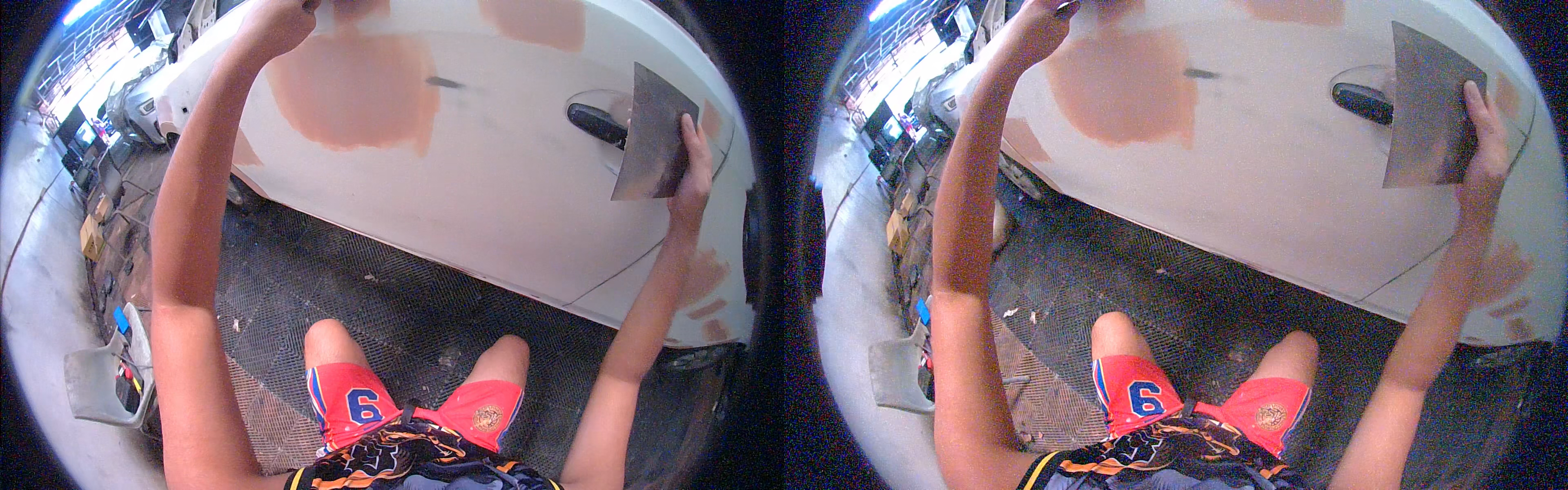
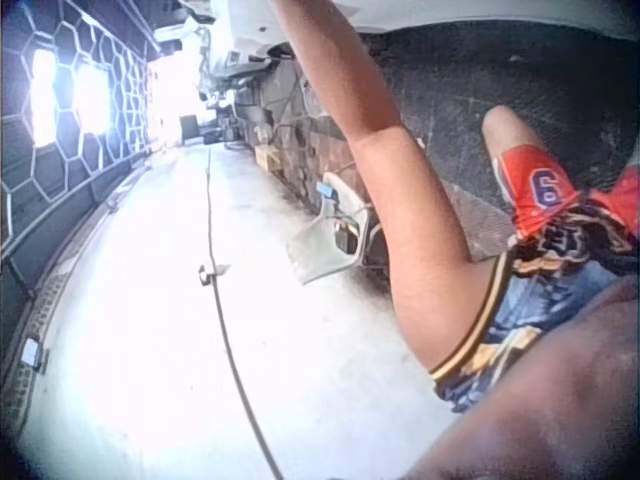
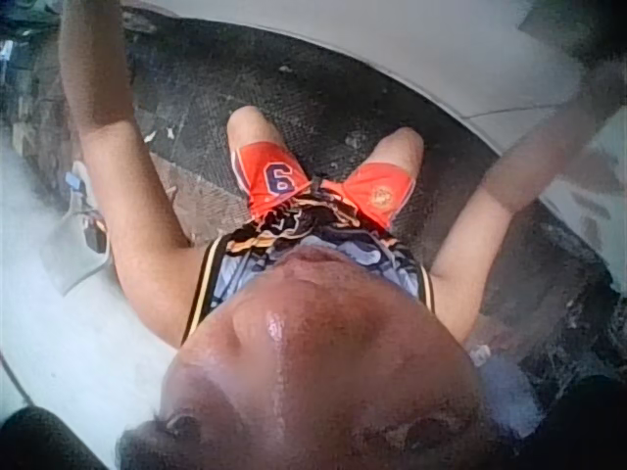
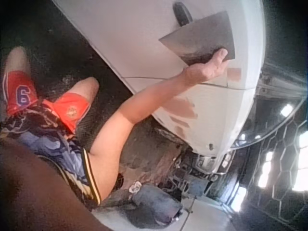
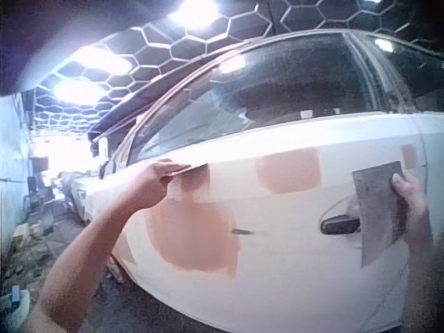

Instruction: The person sands the front fender and hood of a white car using sandpaper and a sanding block. They repeatedly dip the sanding block into a bucket of water and wipe the surface with a cloth during the process.

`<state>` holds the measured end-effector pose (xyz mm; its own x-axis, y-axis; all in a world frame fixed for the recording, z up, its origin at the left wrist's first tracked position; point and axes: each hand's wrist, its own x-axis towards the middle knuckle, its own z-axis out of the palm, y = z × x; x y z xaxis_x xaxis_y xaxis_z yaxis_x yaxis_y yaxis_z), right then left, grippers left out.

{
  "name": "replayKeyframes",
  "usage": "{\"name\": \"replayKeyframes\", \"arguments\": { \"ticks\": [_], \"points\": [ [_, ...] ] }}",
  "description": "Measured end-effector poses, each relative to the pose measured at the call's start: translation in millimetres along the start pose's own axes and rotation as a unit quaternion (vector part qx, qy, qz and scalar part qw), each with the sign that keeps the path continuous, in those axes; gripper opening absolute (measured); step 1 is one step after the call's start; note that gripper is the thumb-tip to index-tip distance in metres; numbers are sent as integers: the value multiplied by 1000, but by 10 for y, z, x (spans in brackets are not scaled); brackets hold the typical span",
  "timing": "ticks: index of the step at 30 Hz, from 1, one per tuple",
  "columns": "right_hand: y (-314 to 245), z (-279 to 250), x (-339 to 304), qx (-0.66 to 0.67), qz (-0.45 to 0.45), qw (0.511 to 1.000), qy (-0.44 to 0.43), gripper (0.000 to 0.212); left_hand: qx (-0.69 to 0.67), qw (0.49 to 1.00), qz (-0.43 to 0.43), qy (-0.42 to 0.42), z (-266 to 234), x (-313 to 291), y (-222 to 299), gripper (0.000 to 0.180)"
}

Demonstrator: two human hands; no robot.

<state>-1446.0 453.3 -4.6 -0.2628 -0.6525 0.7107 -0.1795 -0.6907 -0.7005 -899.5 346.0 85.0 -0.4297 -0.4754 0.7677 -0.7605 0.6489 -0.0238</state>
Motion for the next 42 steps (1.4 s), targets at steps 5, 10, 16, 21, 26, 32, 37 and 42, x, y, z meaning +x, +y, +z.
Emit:
{"name": "replayKeyframes", "arguments": {
  "ticks": [5,10,16,21,26,32,37,42],
  "points": [
    [-145,173,-59,-3,13,1000,1,47,18,985,18,169,449,-366,236,56],
    [-124,172,-17,-19,41,999,-9,50,168,972,21,165,696,-818,3,62],
    [14,85,28,-2,16,1000,-8,56,34,993,55,96,253,-347,-213,61],
    [-93,272,-61,-36,-1,998,54,57,9,1000,-11,14,106,85,37,54],
    [-63,138,-24,3,31,1000,5,50,-2,999,-43,1,53,129,143,53],
    [-168,172,-94,-1,-5,1000,2,48,4,991,0,132,380,-242,393,57],
    [-169,225,-30,-36,32,999,5,49,195,961,6,195,800,-761,256,62],
    [-112,118,-9,-7,10,1000,-27,54,174,971,40,161,651,-915,90,62]
  ]
}}
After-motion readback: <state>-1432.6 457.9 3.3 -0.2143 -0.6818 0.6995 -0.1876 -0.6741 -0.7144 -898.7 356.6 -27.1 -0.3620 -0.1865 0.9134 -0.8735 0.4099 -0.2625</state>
